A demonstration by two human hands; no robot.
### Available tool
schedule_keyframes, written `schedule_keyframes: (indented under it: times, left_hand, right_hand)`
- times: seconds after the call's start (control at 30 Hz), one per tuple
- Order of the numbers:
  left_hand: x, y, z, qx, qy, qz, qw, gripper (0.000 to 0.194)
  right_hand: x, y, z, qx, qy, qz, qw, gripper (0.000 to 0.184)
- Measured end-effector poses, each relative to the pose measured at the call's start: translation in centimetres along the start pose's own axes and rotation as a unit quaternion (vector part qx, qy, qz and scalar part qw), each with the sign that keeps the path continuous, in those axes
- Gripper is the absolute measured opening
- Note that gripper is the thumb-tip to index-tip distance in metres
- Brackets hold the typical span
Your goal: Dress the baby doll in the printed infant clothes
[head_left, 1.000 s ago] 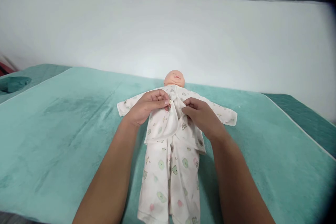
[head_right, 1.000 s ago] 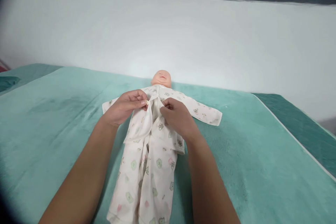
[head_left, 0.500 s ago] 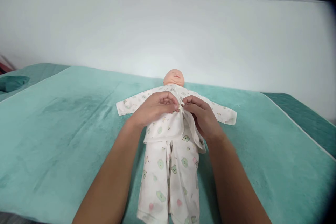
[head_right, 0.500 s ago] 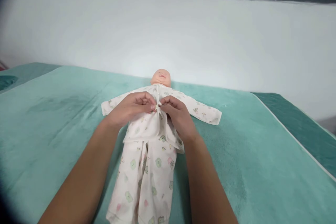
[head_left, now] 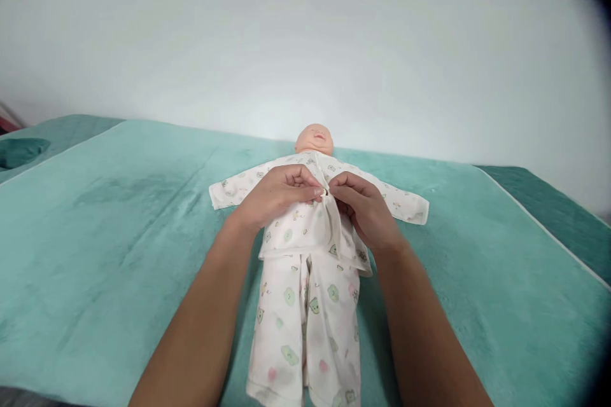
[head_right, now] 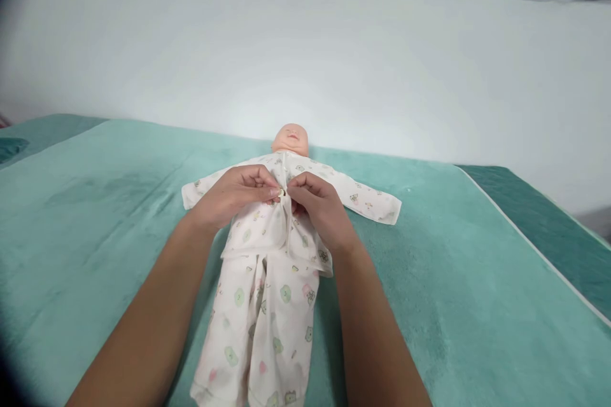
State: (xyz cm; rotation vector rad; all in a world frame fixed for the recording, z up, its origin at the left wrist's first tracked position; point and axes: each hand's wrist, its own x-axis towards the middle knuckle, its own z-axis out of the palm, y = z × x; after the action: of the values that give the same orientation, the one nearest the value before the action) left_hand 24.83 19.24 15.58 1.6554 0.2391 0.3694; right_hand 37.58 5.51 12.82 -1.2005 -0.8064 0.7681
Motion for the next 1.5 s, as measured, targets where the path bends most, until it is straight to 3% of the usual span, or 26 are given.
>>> schedule_keyframes:
  times: [0.3,0.5,0.8,1.27,1.5]
  left_hand:
    - [0.06,-0.09,0.03,0.023,0.008,0.0,1.0,0.014]
    - [0.0,0.21,0.07,0.06,0.016,-0.005,0.998,0.017]
    - [0.04,0.06,0.2,0.096,0.019,-0.001,0.995,0.019]
    - [0.31,-0.58,0.26,-0.008,0.0,0.034,0.999,0.018]
    - [0.31,-0.3,0.48,0.039,0.039,0.004,0.998,0.019]
  right_hand:
    - [-0.13,-0.39,-0.33,-0.034,-0.044,-0.001,0.998,0.014]
    - [-0.4,-0.79,-0.18,-0.09,-0.048,0.014,0.995,0.023]
    - [-0.34,-0.66,0.04,-0.096,-0.052,0.008,0.994,0.026]
    - [-0.21,-0.73,-0.02,-0.115,-0.031,0.015,0.993,0.027]
    - [-0.21,-0.66,-0.18,-0.111,-0.033,0.02,0.993,0.024]
